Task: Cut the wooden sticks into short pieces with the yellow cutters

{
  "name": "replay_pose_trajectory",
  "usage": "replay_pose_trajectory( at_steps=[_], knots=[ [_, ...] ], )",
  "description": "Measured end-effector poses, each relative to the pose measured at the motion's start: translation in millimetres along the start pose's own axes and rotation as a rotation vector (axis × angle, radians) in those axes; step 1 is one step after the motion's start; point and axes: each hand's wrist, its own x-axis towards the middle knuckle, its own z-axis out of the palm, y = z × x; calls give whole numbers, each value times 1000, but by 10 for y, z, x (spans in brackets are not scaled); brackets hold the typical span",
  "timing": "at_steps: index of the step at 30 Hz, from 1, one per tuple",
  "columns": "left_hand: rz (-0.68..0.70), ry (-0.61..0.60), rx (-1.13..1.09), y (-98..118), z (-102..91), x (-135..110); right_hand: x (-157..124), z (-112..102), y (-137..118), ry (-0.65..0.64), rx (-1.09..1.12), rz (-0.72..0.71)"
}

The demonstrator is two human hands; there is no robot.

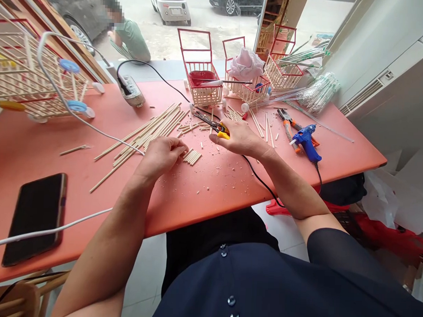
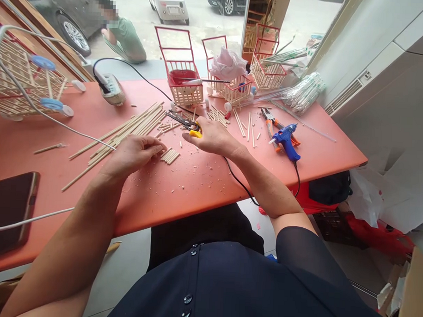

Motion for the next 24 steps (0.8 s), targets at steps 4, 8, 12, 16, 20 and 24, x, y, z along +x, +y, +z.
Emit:
replay_pose_trajectory(
  at_steps=[4, 8, 12, 16, 20, 24],
  knots=[
    [56, -26, 85, 3, -13, -16, 1, -6, -7, -9, -27, 20],
    [169, -24, 224, -5, 10, -19, -1, 7, -9, -11, -43, 26],
    [231, -34, 253, -43, 19, -7, -17, 20, -17, -17, -25, 29],
    [241, 1, 180, -81, 9, 5, -16, 20, -17, -37, -21, 41],
    [221, 10, 126, -66, -7, -2, 3, 27, -5, -35, -33, 39],
    [195, 19, 106, -35, -9, -22, 10, 34, 6, -33, -41, 36]
  ],
)
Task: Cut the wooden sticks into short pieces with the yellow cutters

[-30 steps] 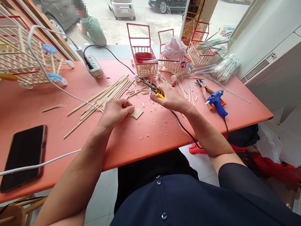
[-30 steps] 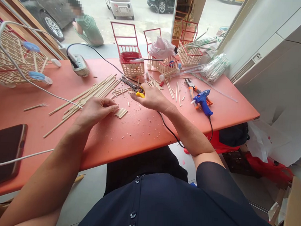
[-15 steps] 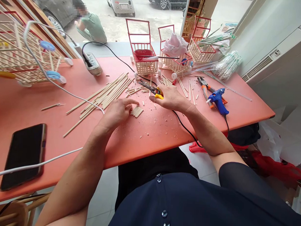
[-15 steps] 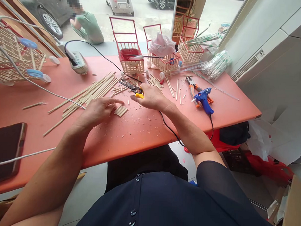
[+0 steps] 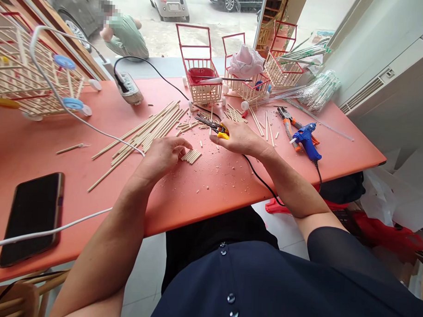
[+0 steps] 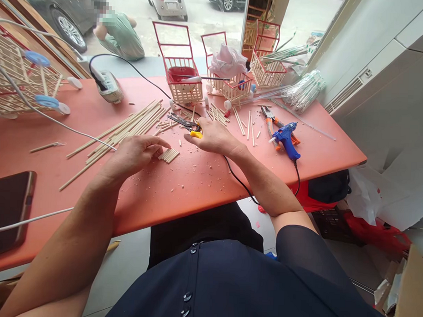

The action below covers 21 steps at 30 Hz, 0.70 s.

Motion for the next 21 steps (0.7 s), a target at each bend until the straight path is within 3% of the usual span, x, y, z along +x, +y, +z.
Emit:
replay_pose_trajectory(
  at_steps=[3, 9, 15, 21],
  knots=[
    [-42, 25, -25, 18, 8, -12, -8, -18, -4, -9, 3, 2],
    [-58, 248, -273, 121, 37, -37, -21, -36, -14, -88, 66, -13],
    [-101, 219, -725, 208, 148, -23, -30, 55, -40, -100, 59, -86],
    [-178, 164, -946, 151, 236, 34, -59, 118, -111, -126, 41, -138]
  ],
)
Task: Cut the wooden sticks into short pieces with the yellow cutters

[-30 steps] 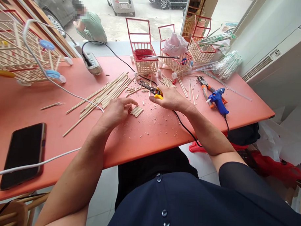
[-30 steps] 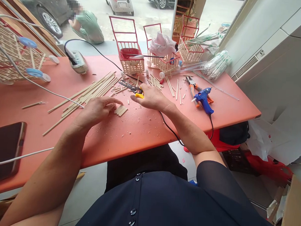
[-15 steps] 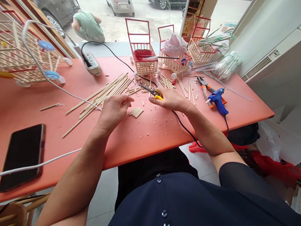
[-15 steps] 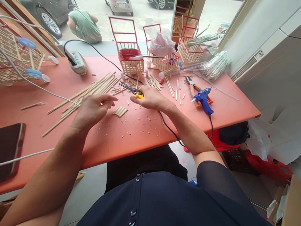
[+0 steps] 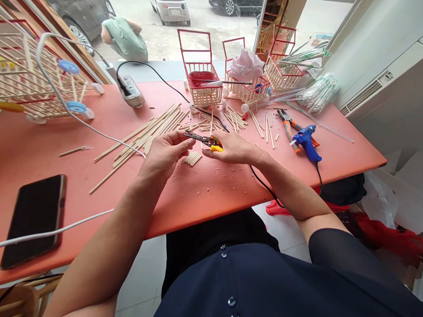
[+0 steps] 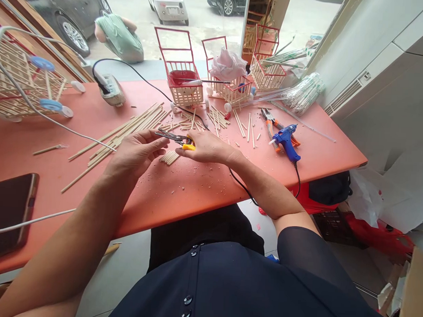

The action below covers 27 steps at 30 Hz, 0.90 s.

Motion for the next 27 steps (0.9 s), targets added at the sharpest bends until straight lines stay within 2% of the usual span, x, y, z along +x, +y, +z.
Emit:
replay_pose_trajectory(
  at_steps=[7, 10, 13, 16, 20, 27],
  knots=[
    [-86, -39, -72, -6, -52, 49, 23, 20, 42, 62, -25, 10],
    [-26, 88, -21, 35, -113, 97, 15, -78, 56, 125, 5, 86],
    [65, 203, 120, 86, -156, 167, 1, -165, 63, 184, 62, 142],
    [128, 189, 321, 132, -179, 228, -5, -183, 67, 207, 94, 138],
    [214, 263, 617, 192, -271, 263, 0, -150, 66, 208, 80, 109],
    [72, 251, 888, 279, -553, 244, -20, -158, 48, 213, 74, 99]
  ],
)
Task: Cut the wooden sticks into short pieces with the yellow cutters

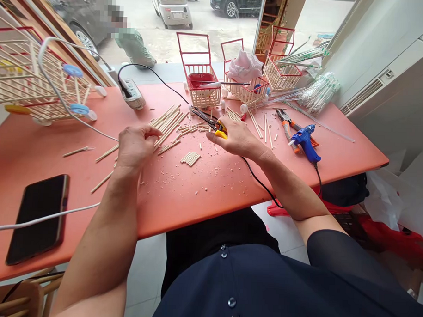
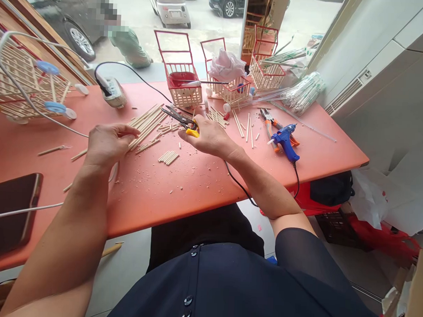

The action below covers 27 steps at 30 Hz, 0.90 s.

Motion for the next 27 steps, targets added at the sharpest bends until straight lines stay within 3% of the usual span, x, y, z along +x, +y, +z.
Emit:
replay_pose_trajectory(
  at_steps=[3, 7, 14, 16, 20, 24, 27],
  knots=[
    [-28, 6, 36, -48, -86, -17, -8, -9, 1, 2, 0, -4],
    [-25, -79, 76, -59, -99, -62, -13, -13, -1, 4, -8, -8],
    [112, -80, 166, 16, 312, 64, 13, 43, 12, -18, -45, -12],
    [120, -78, 292, 8, 418, 131, 23, 63, 22, -15, -44, -11],
    [134, -113, 377, -38, 521, 195, 28, 86, 29, -14, -44, -12],
    [161, -41, 307, -42, 489, 178, 34, 103, 48, -11, -34, -32],
    [118, -15, 42, -13, 371, 132, 55, 114, 90, 7, -14, -42]
  ],
)
